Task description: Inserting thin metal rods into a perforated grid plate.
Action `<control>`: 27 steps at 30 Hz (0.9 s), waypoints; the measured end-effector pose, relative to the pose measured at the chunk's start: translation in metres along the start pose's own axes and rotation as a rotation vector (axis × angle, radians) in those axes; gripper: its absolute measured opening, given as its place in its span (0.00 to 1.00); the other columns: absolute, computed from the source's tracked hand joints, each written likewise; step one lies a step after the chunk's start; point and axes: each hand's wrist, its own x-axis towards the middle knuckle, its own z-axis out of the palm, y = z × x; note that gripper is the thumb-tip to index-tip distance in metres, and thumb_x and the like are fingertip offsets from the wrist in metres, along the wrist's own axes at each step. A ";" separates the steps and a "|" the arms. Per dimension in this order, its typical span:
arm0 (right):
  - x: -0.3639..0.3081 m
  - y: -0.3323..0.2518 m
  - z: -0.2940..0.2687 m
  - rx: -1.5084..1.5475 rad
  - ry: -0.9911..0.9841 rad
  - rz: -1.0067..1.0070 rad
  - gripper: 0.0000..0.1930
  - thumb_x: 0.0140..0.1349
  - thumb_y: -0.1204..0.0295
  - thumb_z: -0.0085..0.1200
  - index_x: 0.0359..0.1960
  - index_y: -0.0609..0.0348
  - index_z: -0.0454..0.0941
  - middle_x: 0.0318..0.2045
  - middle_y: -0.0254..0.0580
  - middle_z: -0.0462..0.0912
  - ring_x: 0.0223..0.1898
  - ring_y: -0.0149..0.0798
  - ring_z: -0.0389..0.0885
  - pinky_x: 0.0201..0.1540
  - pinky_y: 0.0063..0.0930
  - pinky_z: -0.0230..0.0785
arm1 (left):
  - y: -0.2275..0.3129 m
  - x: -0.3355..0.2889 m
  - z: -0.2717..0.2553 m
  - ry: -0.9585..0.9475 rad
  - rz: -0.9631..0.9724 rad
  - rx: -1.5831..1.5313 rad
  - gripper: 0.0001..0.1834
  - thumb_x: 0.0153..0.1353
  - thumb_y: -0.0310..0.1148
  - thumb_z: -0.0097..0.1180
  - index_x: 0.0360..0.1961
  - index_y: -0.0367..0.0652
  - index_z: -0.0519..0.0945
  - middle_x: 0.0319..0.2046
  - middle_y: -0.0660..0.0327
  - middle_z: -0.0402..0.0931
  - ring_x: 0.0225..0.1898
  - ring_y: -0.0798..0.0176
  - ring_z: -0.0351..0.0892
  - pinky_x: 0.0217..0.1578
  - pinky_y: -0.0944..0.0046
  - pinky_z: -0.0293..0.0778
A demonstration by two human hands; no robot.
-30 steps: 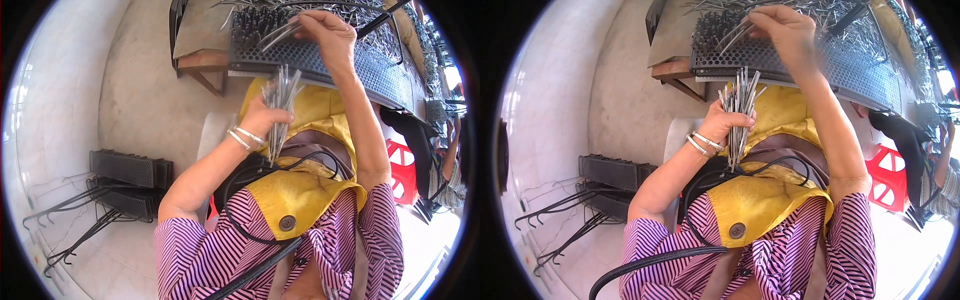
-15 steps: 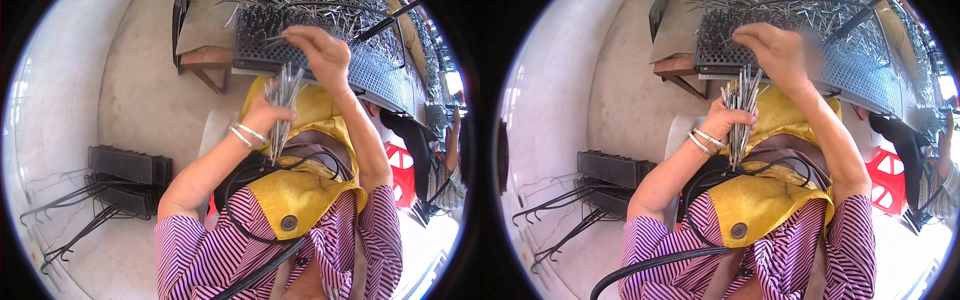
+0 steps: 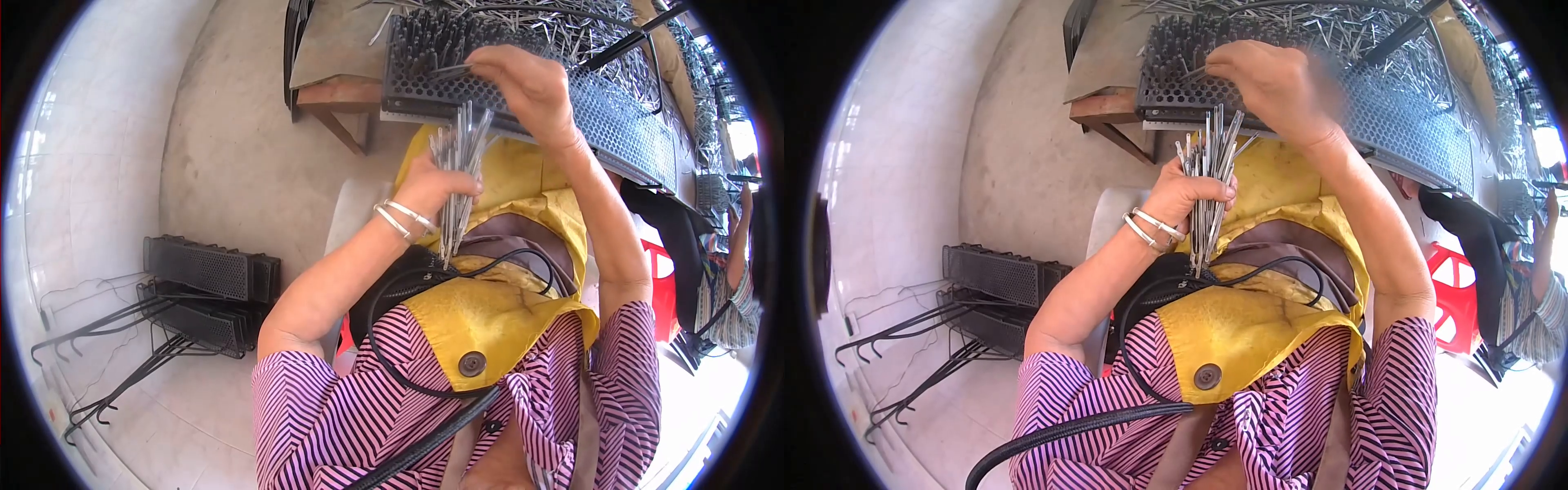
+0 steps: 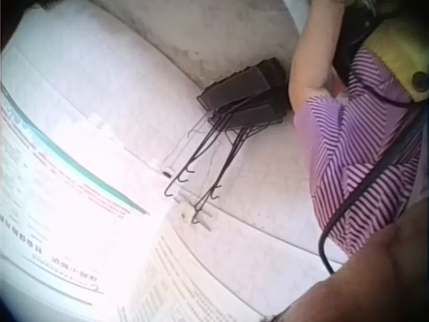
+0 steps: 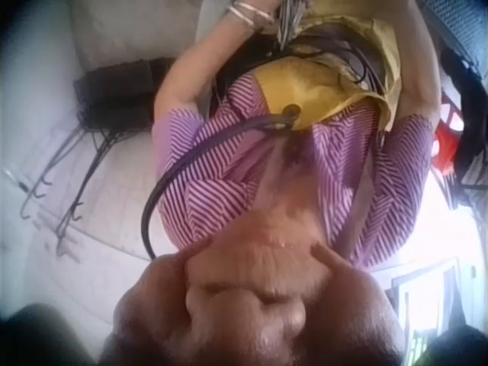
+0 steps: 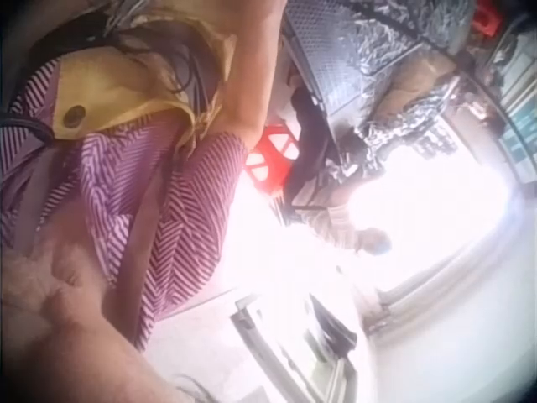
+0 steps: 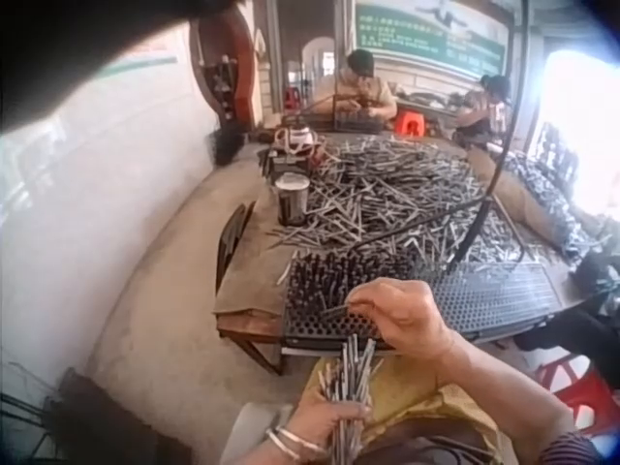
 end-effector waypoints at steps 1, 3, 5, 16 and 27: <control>0.001 0.000 0.000 0.016 -0.012 -0.003 0.06 0.48 0.81 0.52 0.30 0.63 0.76 0.26 0.42 0.79 0.27 0.36 0.78 0.29 0.21 0.69 | 0.001 -0.001 0.001 -0.004 0.002 -0.001 0.14 0.36 0.15 0.57 0.27 0.36 0.71 0.21 0.57 0.73 0.19 0.63 0.74 0.18 0.66 0.71; 0.005 0.001 0.002 0.032 -0.027 -0.006 0.05 0.49 0.80 0.52 0.29 0.64 0.75 0.26 0.42 0.79 0.27 0.38 0.78 0.29 0.22 0.69 | 0.002 0.000 0.002 -0.008 0.003 -0.005 0.14 0.36 0.15 0.57 0.27 0.36 0.71 0.21 0.57 0.73 0.19 0.63 0.74 0.18 0.66 0.71; 0.014 0.004 0.009 0.108 -0.072 -0.085 0.05 0.49 0.78 0.52 0.29 0.64 0.75 0.25 0.44 0.78 0.26 0.41 0.77 0.29 0.24 0.69 | 0.003 0.001 0.000 -0.002 -0.048 0.028 0.35 0.35 0.15 0.55 0.50 0.35 0.62 0.22 0.57 0.73 0.19 0.64 0.73 0.20 0.67 0.70; 0.052 -0.003 0.022 -0.053 -0.319 0.030 0.05 0.44 0.79 0.51 0.17 0.68 0.69 0.15 0.54 0.71 0.20 0.53 0.72 0.22 0.37 0.64 | 0.004 -0.001 0.000 -0.014 -0.015 -0.007 0.16 0.36 0.14 0.56 0.30 0.35 0.70 0.22 0.56 0.73 0.19 0.62 0.74 0.19 0.65 0.72; 0.046 -0.006 0.026 0.028 -0.176 0.096 0.03 0.44 0.79 0.51 0.20 0.67 0.71 0.15 0.53 0.71 0.20 0.52 0.72 0.21 0.36 0.64 | 0.003 0.000 -0.002 -0.026 -0.019 -0.007 0.15 0.36 0.15 0.57 0.29 0.35 0.71 0.21 0.56 0.73 0.19 0.63 0.74 0.19 0.65 0.71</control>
